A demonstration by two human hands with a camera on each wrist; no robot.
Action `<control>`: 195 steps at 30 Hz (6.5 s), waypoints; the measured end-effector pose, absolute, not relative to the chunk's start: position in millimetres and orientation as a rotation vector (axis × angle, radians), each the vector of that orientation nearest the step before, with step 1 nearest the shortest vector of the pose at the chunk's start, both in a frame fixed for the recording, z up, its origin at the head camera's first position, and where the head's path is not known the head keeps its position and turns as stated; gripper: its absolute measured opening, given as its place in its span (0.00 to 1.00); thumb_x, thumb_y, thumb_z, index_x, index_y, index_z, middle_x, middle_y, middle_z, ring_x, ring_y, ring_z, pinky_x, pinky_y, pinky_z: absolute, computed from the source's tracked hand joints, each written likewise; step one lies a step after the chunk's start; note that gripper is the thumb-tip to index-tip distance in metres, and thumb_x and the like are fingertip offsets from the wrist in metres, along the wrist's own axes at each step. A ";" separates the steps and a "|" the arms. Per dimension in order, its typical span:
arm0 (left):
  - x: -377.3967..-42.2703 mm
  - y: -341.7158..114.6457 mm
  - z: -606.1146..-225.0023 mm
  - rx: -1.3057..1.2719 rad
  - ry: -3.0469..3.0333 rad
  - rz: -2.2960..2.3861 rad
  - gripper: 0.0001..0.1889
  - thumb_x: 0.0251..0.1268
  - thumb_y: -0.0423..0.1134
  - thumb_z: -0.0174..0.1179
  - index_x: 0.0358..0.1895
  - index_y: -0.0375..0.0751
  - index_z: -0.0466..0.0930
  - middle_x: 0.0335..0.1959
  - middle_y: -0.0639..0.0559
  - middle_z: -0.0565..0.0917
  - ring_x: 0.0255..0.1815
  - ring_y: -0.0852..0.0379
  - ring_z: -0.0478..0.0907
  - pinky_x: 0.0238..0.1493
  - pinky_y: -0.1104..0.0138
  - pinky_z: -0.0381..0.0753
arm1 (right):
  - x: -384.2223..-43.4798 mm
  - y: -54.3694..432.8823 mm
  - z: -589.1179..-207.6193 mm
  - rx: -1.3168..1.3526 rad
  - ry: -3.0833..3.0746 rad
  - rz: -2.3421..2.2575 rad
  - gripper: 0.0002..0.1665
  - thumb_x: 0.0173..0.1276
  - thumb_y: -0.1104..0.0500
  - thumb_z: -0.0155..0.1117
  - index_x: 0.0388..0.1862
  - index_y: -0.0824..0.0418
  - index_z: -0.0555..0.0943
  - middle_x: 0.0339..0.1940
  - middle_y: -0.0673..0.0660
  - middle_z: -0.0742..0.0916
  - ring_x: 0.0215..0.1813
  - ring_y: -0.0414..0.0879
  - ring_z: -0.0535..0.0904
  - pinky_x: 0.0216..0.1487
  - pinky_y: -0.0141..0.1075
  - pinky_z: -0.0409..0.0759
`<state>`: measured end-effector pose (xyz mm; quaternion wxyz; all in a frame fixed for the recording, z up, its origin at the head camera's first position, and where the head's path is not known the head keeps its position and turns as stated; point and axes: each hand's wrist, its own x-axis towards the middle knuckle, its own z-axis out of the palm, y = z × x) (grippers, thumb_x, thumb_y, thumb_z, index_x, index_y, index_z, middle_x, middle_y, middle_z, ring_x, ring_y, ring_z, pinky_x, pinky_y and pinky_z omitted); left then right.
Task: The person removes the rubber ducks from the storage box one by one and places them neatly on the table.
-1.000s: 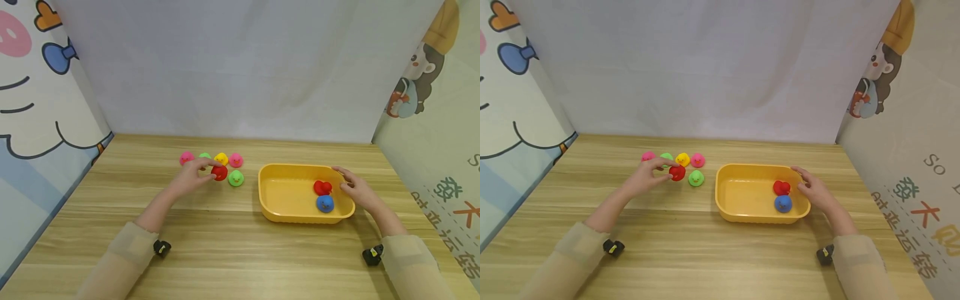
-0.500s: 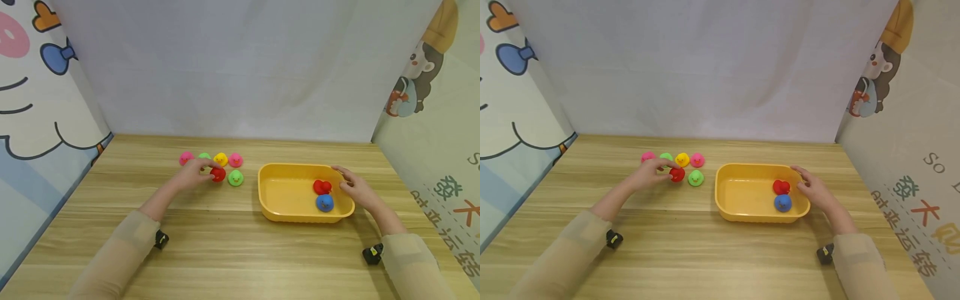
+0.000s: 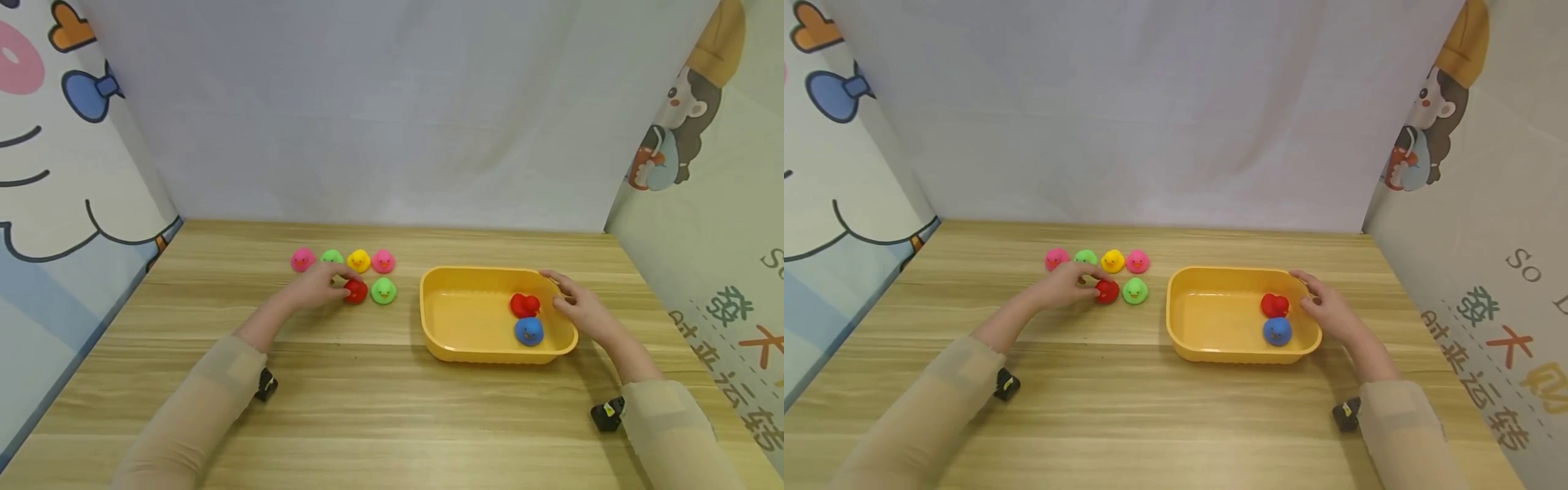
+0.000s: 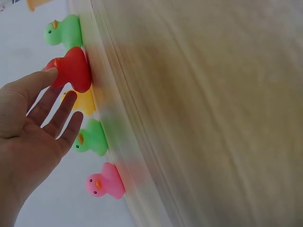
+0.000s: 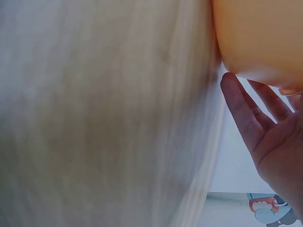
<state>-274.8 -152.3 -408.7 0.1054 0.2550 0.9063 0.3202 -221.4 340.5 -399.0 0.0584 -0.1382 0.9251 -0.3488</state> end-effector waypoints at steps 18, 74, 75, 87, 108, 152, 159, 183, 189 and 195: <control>-272.1 -150.9 -404.9 0.746 2.668 0.949 0.16 0.62 0.32 0.60 0.54 0.41 0.79 0.53 0.42 0.79 0.56 0.46 0.74 0.57 0.52 0.75 | -221.3 340.3 -399.5 -0.422 2.799 -1.080 0.31 0.70 0.65 0.47 0.72 0.63 0.58 0.70 0.73 0.62 0.67 0.76 0.57 0.61 0.68 0.60; -212.1 -104.7 -321.7 0.870 2.868 1.155 0.18 0.61 0.38 0.63 0.55 0.43 0.79 0.56 0.50 0.80 0.62 0.49 0.72 0.63 0.54 0.70 | -220.2 338.9 -397.1 -0.423 2.808 -1.061 0.31 0.70 0.66 0.46 0.72 0.62 0.59 0.70 0.73 0.63 0.67 0.75 0.58 0.61 0.68 0.59; -211.8 -102.9 -320.9 0.873 2.861 1.173 0.18 0.61 0.38 0.63 0.55 0.43 0.79 0.56 0.50 0.80 0.62 0.49 0.72 0.63 0.55 0.70 | -220.3 339.0 -397.1 -0.422 2.807 -1.060 0.31 0.70 0.66 0.46 0.72 0.62 0.58 0.70 0.73 0.63 0.67 0.76 0.58 0.61 0.68 0.60; -202.1 -76.7 -308.5 0.969 2.819 1.205 0.21 0.62 0.39 0.63 0.59 0.44 0.75 0.60 0.50 0.77 0.65 0.50 0.69 0.65 0.57 0.67 | -219.7 339.2 -396.2 -0.404 2.787 -1.062 0.31 0.71 0.64 0.46 0.73 0.62 0.57 0.71 0.73 0.61 0.67 0.76 0.56 0.62 0.68 0.59; -199.4 -30.9 -309.5 1.227 2.677 1.307 0.22 0.62 0.39 0.63 0.59 0.42 0.74 0.58 0.51 0.78 0.62 0.56 0.70 0.62 0.64 0.71 | -218.9 340.1 -396.3 -0.399 2.780 -1.076 0.31 0.71 0.65 0.46 0.72 0.62 0.58 0.71 0.72 0.62 0.67 0.76 0.56 0.61 0.68 0.59; -221.7 64.9 -368.6 1.349 2.431 1.013 0.23 0.66 0.43 0.58 0.64 0.45 0.71 0.64 0.52 0.73 0.66 0.56 0.66 0.68 0.69 0.61 | -215.9 339.1 -392.2 -0.406 2.755 -1.097 0.31 0.72 0.63 0.46 0.73 0.61 0.57 0.71 0.73 0.61 0.66 0.77 0.58 0.60 0.68 0.62; -227.4 76.1 -377.1 1.367 2.390 1.003 0.23 0.65 0.43 0.59 0.63 0.44 0.72 0.63 0.53 0.74 0.65 0.58 0.67 0.67 0.71 0.61 | -217.9 340.5 -394.7 -0.420 2.734 -1.119 0.32 0.73 0.62 0.47 0.74 0.61 0.55 0.72 0.73 0.60 0.66 0.77 0.58 0.58 0.67 0.64; -243.0 112.8 -395.4 1.458 2.325 0.701 0.21 0.68 0.37 0.56 0.63 0.43 0.72 0.61 0.55 0.76 0.62 0.63 0.70 0.63 0.79 0.62 | -216.7 339.3 -392.6 -0.435 2.739 -1.107 0.31 0.73 0.62 0.46 0.74 0.61 0.55 0.70 0.74 0.63 0.65 0.77 0.58 0.57 0.68 0.64; -243.4 116.6 -393.8 1.484 2.319 0.653 0.21 0.66 0.39 0.58 0.62 0.43 0.73 0.59 0.55 0.77 0.58 0.63 0.72 0.60 0.80 0.65 | -216.5 339.0 -392.8 -0.423 2.737 -1.101 0.32 0.73 0.63 0.46 0.74 0.61 0.55 0.69 0.75 0.63 0.64 0.78 0.60 0.56 0.65 0.68; -244.0 120.3 -394.7 1.478 2.333 0.626 0.21 0.66 0.41 0.58 0.62 0.45 0.74 0.59 0.56 0.78 0.57 0.64 0.72 0.61 0.80 0.63 | -217.0 339.9 -394.4 -0.430 2.731 -1.110 0.32 0.73 0.63 0.46 0.74 0.62 0.54 0.71 0.74 0.61 0.64 0.78 0.59 0.56 0.65 0.68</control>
